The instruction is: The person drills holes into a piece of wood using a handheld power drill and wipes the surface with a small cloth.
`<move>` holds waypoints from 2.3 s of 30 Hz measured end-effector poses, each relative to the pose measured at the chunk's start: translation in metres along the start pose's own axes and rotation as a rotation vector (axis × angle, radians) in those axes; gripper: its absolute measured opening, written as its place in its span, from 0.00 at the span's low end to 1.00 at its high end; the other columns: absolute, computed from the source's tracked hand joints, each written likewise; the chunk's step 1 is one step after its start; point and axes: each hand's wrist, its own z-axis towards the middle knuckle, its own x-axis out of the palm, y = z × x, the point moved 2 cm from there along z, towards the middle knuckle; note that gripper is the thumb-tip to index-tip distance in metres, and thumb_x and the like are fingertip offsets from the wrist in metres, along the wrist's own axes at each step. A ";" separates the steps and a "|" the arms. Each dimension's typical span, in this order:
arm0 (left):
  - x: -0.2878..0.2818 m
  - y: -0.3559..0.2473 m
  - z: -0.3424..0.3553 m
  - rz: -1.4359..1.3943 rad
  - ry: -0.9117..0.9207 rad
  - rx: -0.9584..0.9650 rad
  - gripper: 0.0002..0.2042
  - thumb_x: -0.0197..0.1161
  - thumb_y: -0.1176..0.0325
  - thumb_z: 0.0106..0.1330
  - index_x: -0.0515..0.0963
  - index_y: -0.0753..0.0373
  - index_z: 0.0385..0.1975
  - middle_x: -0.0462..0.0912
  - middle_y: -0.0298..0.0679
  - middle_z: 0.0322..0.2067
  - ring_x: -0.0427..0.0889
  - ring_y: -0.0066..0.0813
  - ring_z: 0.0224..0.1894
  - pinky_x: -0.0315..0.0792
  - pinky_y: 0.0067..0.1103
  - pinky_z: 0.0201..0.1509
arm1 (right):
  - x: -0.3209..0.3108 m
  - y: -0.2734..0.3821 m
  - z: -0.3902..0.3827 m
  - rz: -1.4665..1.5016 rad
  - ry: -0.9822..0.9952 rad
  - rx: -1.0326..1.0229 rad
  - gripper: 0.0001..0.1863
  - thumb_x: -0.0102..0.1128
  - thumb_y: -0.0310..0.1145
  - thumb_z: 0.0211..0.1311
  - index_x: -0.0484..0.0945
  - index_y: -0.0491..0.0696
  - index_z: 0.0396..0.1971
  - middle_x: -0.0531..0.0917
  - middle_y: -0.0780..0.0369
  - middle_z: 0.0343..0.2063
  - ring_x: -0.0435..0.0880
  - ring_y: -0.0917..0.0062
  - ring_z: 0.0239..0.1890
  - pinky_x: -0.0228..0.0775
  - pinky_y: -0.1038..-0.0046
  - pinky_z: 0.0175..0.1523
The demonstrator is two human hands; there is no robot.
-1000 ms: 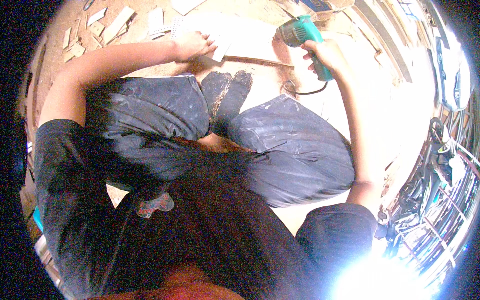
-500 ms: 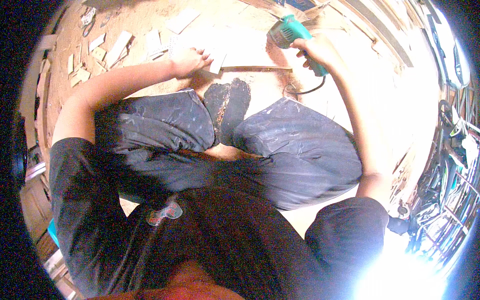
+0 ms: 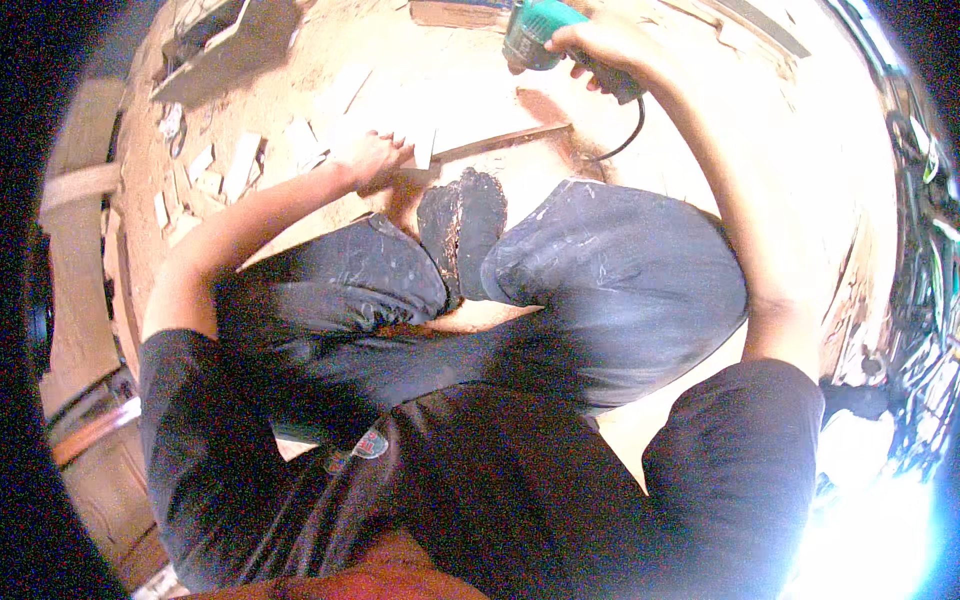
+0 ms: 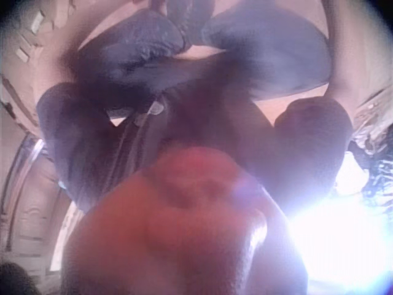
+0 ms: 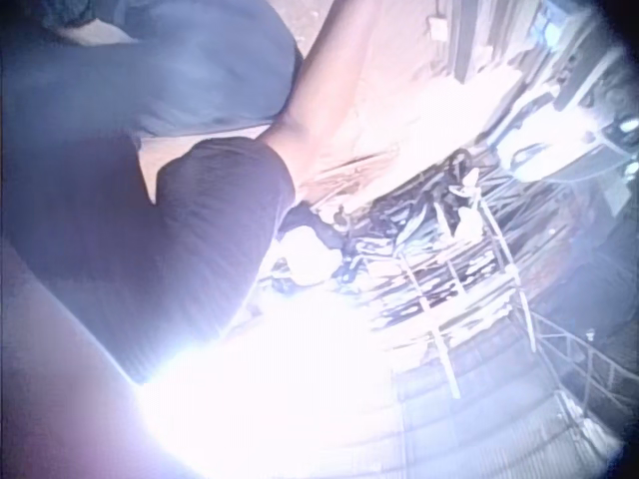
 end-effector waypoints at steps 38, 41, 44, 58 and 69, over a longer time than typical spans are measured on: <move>-0.095 0.073 0.163 -1.285 -0.394 -0.492 0.13 0.72 0.67 0.51 0.85 0.66 0.35 0.86 0.43 0.28 0.85 0.33 0.31 0.78 0.29 0.37 | -0.091 -0.081 -0.057 0.516 -0.297 0.157 0.20 0.62 0.49 0.61 0.77 0.46 0.38 0.83 0.62 0.25 0.76 0.87 0.15 0.72 0.84 0.19; -0.090 0.009 0.188 -1.406 -0.180 -0.375 0.14 0.75 0.65 0.49 0.84 0.66 0.32 0.85 0.38 0.28 0.82 0.29 0.29 0.76 0.27 0.35 | -0.097 -0.086 -0.064 0.501 -0.306 0.193 0.20 0.62 0.49 0.61 0.77 0.45 0.39 0.84 0.62 0.26 0.76 0.88 0.16 0.72 0.83 0.20; -0.051 0.020 0.197 -1.079 -0.363 -0.423 0.13 0.70 0.66 0.50 0.84 0.67 0.33 0.86 0.48 0.30 0.85 0.39 0.33 0.77 0.33 0.38 | -0.093 -0.081 -0.060 0.485 -0.309 0.197 0.20 0.62 0.49 0.61 0.78 0.45 0.38 0.84 0.62 0.27 0.77 0.87 0.16 0.73 0.83 0.21; -0.087 0.051 0.155 -1.431 -0.416 -0.612 0.11 0.72 0.66 0.54 0.82 0.68 0.29 0.84 0.39 0.24 0.83 0.25 0.23 0.77 0.23 0.27 | -0.095 -0.080 -0.065 0.519 -0.283 0.208 0.20 0.63 0.49 0.61 0.78 0.45 0.39 0.85 0.62 0.28 0.78 0.87 0.17 0.73 0.84 0.20; -0.066 0.072 0.144 -0.840 -0.916 -0.915 0.13 0.69 0.68 0.53 0.77 0.69 0.34 0.84 0.57 0.36 0.85 0.50 0.38 0.77 0.37 0.42 | -0.095 -0.091 -0.068 0.535 -0.293 0.260 0.21 0.64 0.47 0.60 0.78 0.44 0.40 0.85 0.61 0.27 0.78 0.85 0.15 0.73 0.82 0.19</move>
